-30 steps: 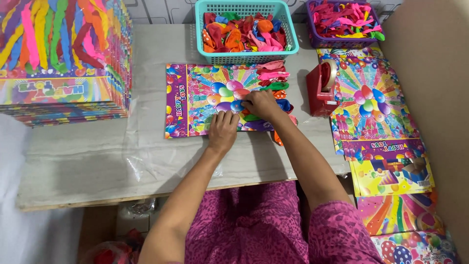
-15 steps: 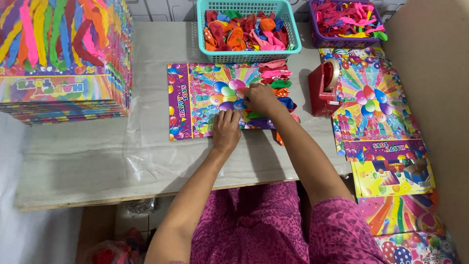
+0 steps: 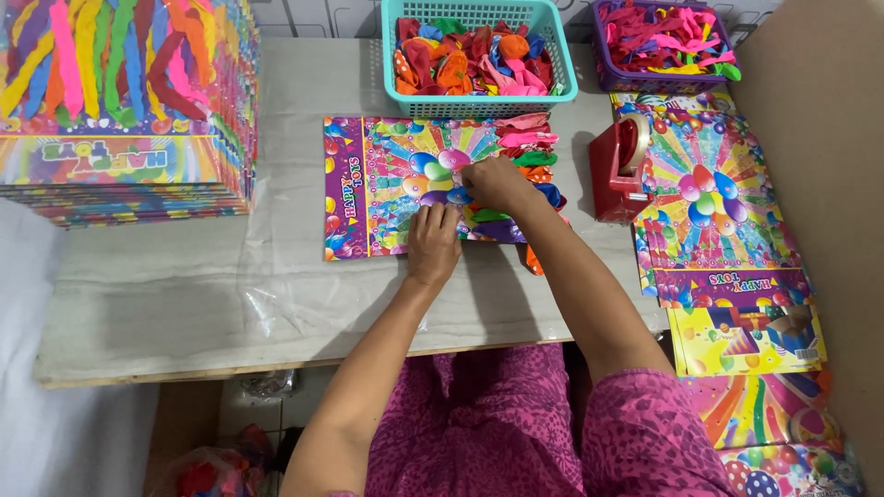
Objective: The person assembles a balloon flower toy by placing colorful balloons onto a cardboard backing. They pick balloons from a basket, attach them to the backing, and use a tape dispenser to secure them.
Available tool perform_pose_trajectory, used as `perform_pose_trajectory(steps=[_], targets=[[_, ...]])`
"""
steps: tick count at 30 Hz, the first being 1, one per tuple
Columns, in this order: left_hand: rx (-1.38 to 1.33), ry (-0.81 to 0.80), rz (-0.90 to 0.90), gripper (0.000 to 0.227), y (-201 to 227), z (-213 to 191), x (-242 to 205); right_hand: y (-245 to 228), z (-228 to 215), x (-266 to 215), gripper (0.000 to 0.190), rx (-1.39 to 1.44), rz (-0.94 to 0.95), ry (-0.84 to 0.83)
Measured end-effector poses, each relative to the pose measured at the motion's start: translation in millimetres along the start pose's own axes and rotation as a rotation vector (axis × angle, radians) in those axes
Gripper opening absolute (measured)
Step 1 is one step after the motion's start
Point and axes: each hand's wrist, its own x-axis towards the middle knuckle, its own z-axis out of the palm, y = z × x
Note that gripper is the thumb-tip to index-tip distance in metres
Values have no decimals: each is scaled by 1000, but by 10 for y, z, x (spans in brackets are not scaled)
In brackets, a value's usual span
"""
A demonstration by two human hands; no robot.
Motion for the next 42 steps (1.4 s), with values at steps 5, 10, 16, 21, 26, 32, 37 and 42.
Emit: perform_pose_trajectory(steps=[5, 10, 16, 21, 26, 32, 37, 42], targets=[[0, 8, -4, 53, 0, 36, -15, 40, 78, 42, 12, -3, 4, -78], [-13, 38, -8, 53, 27, -12, 15, -44, -40, 19, 11, -43, 23, -5], [8, 39, 14, 53, 44, -38, 18, -101, -41, 11, 19, -52, 80, -89], [-37, 32, -2, 52, 52, -28, 26, 11, 32, 64, 13, 5, 81, -48], [-21, 32, 3, 55, 52, 36, 6, 7, -2, 11, 15, 5, 113, -140], [-22, 51, 7, 57, 46, 42, 3, -66, -210, -41, 14, 84, 103, -142], [-18, 57, 5, 53, 23, 140, -33, -59, -72, 13, 10, 56, 65, -91], [-25, 48, 4, 63, 23, 71, -27, -102, -182, -32, 16, 112, 23, -80]])
